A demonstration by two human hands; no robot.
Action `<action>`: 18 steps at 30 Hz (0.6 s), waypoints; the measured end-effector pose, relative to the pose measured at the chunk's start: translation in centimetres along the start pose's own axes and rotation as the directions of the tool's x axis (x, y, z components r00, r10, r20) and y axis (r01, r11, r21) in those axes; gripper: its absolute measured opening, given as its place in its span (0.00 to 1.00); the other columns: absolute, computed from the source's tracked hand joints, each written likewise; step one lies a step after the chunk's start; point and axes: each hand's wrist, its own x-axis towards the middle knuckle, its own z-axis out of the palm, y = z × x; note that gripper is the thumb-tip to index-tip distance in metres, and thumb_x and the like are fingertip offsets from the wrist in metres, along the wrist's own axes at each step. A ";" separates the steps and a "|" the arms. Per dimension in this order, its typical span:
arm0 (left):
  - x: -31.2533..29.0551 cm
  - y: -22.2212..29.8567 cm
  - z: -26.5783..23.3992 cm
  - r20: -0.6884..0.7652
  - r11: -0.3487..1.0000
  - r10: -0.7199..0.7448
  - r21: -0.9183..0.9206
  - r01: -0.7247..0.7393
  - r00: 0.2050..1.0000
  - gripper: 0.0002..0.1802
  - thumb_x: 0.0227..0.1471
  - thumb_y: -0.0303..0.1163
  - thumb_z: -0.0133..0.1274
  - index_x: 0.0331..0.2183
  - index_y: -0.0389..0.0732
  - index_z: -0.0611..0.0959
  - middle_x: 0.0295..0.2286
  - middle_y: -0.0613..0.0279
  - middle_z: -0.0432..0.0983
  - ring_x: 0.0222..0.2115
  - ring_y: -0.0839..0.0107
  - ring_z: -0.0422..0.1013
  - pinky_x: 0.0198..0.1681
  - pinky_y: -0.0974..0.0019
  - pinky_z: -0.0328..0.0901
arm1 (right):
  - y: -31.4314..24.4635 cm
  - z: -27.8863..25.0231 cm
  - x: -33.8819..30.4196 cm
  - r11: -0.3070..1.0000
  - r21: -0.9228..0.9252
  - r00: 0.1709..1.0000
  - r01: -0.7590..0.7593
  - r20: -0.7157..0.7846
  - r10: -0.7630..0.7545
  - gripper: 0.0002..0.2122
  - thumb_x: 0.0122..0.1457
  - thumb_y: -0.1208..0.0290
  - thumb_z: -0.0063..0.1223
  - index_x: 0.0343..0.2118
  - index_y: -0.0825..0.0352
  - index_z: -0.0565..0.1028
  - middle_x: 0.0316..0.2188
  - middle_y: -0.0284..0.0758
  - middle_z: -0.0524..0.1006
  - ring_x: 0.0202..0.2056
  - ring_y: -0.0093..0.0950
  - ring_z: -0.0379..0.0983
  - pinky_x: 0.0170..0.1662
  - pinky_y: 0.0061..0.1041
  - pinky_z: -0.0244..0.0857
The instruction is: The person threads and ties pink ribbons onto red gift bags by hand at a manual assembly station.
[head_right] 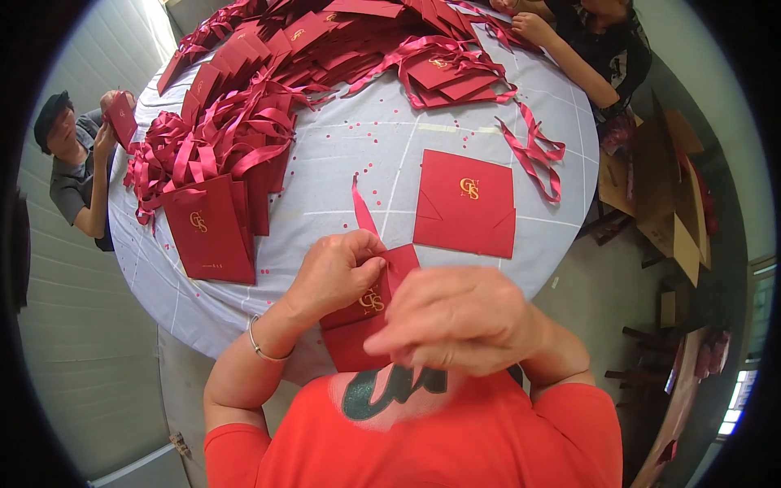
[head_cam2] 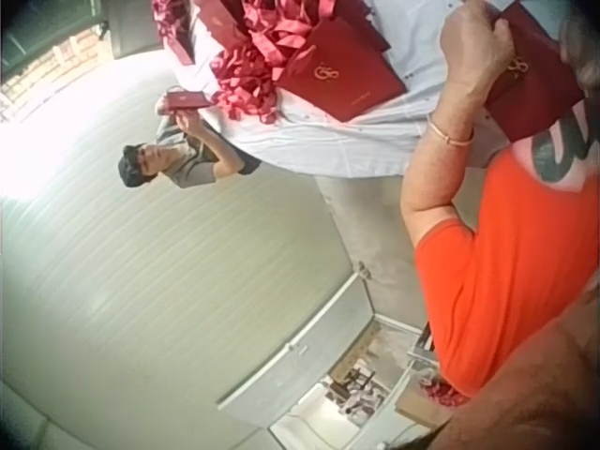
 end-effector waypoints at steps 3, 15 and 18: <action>-0.1 -0.3 0.1 -0.002 1.000 0.001 0.000 -0.001 1.000 0.09 0.48 0.30 0.58 0.32 0.36 0.83 0.24 0.51 0.81 0.26 0.59 0.79 0.31 0.60 0.71 | 0.4 0.6 -0.5 0.984 0.157 0.983 -0.079 0.179 0.050 0.10 0.55 0.80 0.63 0.40 0.75 0.80 0.30 0.39 0.81 0.30 0.34 0.78 0.33 0.29 0.72; 0.1 0.1 -0.2 0.019 0.999 -0.041 0.015 0.041 0.999 0.10 0.48 0.31 0.58 0.31 0.35 0.84 0.25 0.51 0.81 0.27 0.58 0.79 0.32 0.60 0.71 | 0.9 1.1 -1.1 0.950 0.299 0.969 -0.084 0.248 0.008 0.07 0.57 0.80 0.59 0.39 0.72 0.79 0.32 0.40 0.81 0.33 0.37 0.79 0.35 0.31 0.72; 0.2 0.2 -0.2 0.029 0.999 -0.040 -0.003 0.040 0.999 0.10 0.48 0.31 0.58 0.32 0.35 0.84 0.25 0.51 0.81 0.27 0.58 0.79 0.32 0.60 0.71 | 0.8 1.2 -1.0 0.934 0.351 0.964 -0.061 0.263 -0.036 0.07 0.58 0.80 0.59 0.40 0.73 0.79 0.33 0.40 0.81 0.33 0.37 0.78 0.35 0.31 0.72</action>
